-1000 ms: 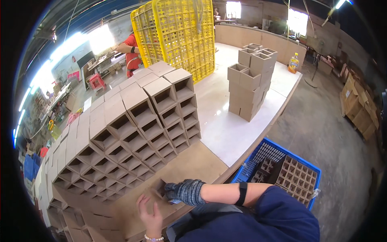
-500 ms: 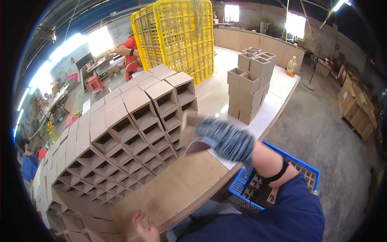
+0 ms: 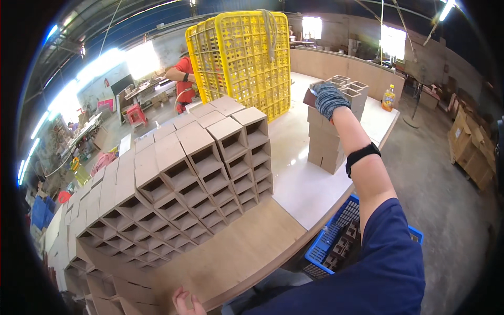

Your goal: Sanding the edges of small wooden boxes and placing them into a grid storage unit.

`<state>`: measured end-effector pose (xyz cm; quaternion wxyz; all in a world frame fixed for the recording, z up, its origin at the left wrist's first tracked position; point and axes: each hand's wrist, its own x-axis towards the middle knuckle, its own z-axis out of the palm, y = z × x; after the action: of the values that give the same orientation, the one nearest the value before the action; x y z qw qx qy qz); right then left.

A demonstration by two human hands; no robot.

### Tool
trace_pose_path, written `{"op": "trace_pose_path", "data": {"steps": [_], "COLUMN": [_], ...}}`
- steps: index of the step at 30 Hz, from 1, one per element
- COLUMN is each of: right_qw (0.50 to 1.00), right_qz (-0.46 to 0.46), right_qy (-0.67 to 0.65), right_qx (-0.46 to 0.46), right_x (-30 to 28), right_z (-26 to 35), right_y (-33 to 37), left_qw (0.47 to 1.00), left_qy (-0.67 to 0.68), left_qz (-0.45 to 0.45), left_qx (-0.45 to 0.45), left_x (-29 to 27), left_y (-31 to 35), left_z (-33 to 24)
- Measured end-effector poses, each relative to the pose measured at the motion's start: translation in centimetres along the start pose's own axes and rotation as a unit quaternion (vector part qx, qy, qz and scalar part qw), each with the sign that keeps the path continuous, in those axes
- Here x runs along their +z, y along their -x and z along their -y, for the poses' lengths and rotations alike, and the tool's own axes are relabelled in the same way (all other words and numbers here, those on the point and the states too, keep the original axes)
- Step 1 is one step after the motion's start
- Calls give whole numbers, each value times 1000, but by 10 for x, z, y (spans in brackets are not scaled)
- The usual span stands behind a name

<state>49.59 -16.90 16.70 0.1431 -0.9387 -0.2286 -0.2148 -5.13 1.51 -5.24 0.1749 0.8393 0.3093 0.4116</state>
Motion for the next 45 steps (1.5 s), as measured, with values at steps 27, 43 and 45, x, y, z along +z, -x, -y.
{"op": "trace_pose_path", "data": {"steps": [27, 43, 45], "right_qw": [985, 926, 924], "right_qz": [-94, -83, -71], "right_qy": [3, -337, -345], "right_qx": [-148, -152, -147], "right_x": [86, 91, 91], "right_z": [-27, 8, 9], "right_y": [-2, 178, 190], "left_qw": [933, 842, 857], "left_qy": [-191, -487, -462], "left_qz": [-303, -15, -109], "left_qx": [23, -232, -200], "left_x": [-131, -209, -211], "left_y": [-20, -91, -87], "left_z": [5, 40, 33]}}
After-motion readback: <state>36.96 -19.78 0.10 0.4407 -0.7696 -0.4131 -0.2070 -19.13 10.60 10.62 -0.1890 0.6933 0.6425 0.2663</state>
